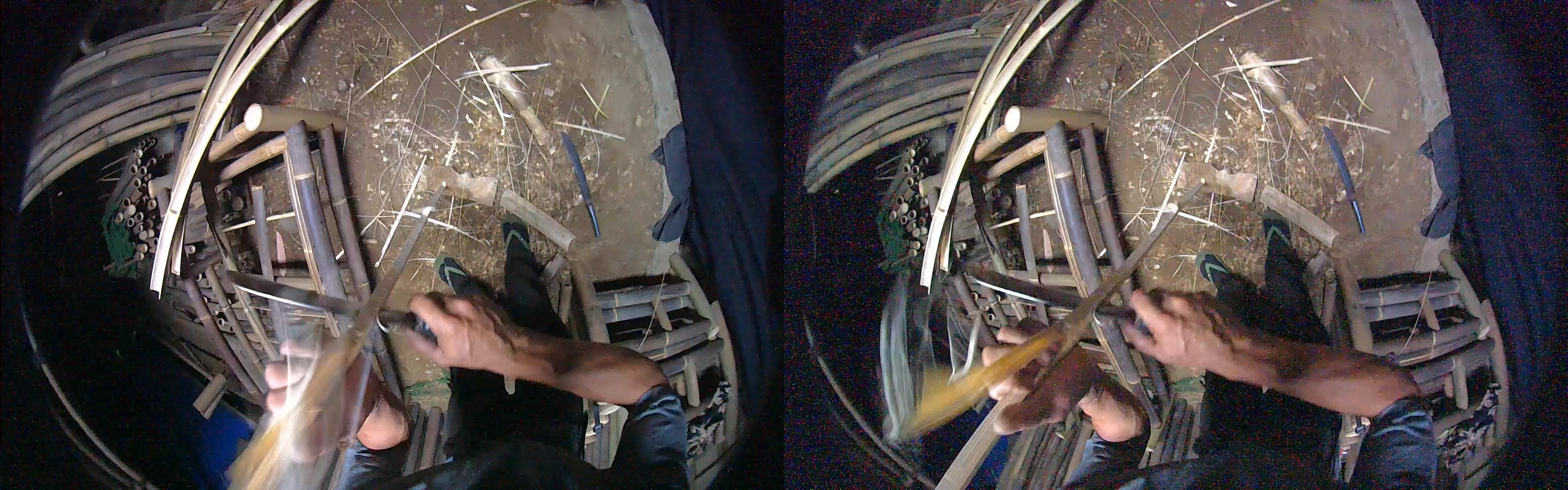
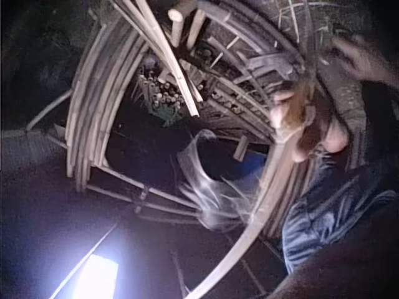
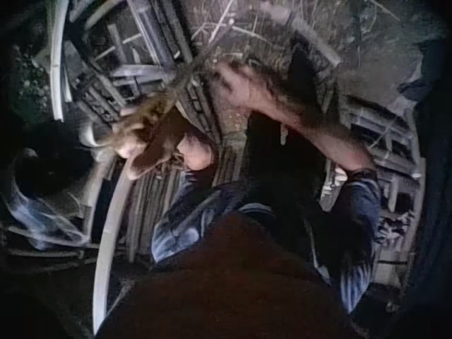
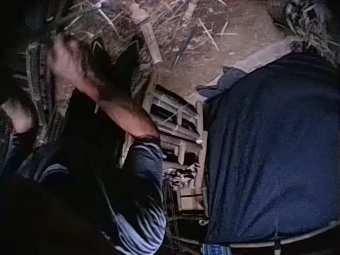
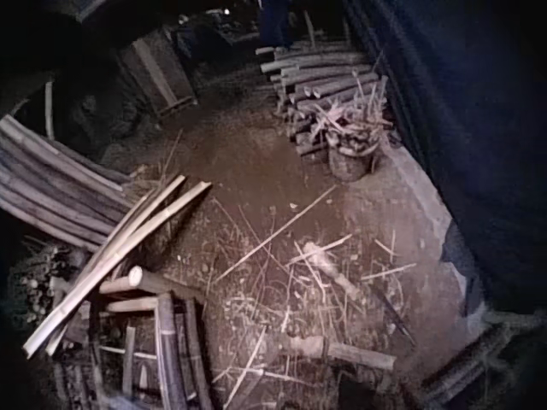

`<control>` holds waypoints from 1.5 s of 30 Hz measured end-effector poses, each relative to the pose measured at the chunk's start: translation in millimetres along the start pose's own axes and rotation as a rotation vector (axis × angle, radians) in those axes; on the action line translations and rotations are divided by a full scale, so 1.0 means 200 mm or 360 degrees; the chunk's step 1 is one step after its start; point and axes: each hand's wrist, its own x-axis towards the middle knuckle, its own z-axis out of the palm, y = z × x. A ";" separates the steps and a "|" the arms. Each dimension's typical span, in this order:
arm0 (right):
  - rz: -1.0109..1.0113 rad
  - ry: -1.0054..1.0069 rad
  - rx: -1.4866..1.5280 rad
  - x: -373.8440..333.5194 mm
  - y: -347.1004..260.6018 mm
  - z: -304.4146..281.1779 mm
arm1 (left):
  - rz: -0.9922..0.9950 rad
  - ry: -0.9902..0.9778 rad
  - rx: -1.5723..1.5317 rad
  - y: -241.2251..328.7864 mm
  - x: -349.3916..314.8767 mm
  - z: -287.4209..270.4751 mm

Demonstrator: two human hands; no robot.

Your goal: The person uses a large knife to split long bamboo poles into thin strips. They hold the bamboo against a wooden frame and repeatedly strike it with the knife to separate the material. The person handles multiple bamboo pieces, splitting them and occasionally inspecting the resulting strips.

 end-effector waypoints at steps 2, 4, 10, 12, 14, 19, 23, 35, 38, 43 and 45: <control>0.0340 0.0058 -0.0247 0.03 0.24 0.15 | -0.0016 -0.0045 -0.0045 0.00 0.02 -0.05; 0.0378 -0.0086 -0.0209 0.03 0.23 0.16 | 0.0017 0.0022 -0.0040 0.01 0.02 -0.07; 0.0200 -0.0288 -0.0289 0.11 0.22 0.11 | 0.0059 0.0187 0.0190 -0.03 0.03 -0.11; 0.0699 -0.0501 -0.0252 0.16 0.57 0.18 | 0.0039 0.0155 0.0208 -0.01 0.04 -0.12; 0.0535 -0.0145 -0.0351 0.17 0.51 0.14 | 0.0062 0.0076 0.0083 -0.02 0.08 -0.09; 0.0199 -0.0199 -0.0176 0.15 0.55 0.21 | 0.0016 0.0064 0.0081 -0.06 0.11 -0.07; 0.0472 -0.0081 -0.0340 0.16 0.94 0.28 | -0.0018 0.0035 0.0157 -0.04 0.09 -0.12; 0.0044 -0.0066 -0.0135 0.15 0.87 0.32 | 0.0011 0.0066 0.0041 -0.48 -0.34 -0.13; 0.0442 -0.0069 -0.0293 0.16 1.20 0.42 | 0.0088 0.0125 0.0178 -0.47 -0.35 -0.22; -0.0131 0.0006 0.0114 0.17 0.91 0.34 | -0.0075 -0.0032 -0.0060 -0.44 -0.34 -0.27; -0.0443 -0.0059 -0.0347 0.15 1.00 0.37 | -0.0059 -0.0031 -0.0062 -0.47 -0.33 -0.27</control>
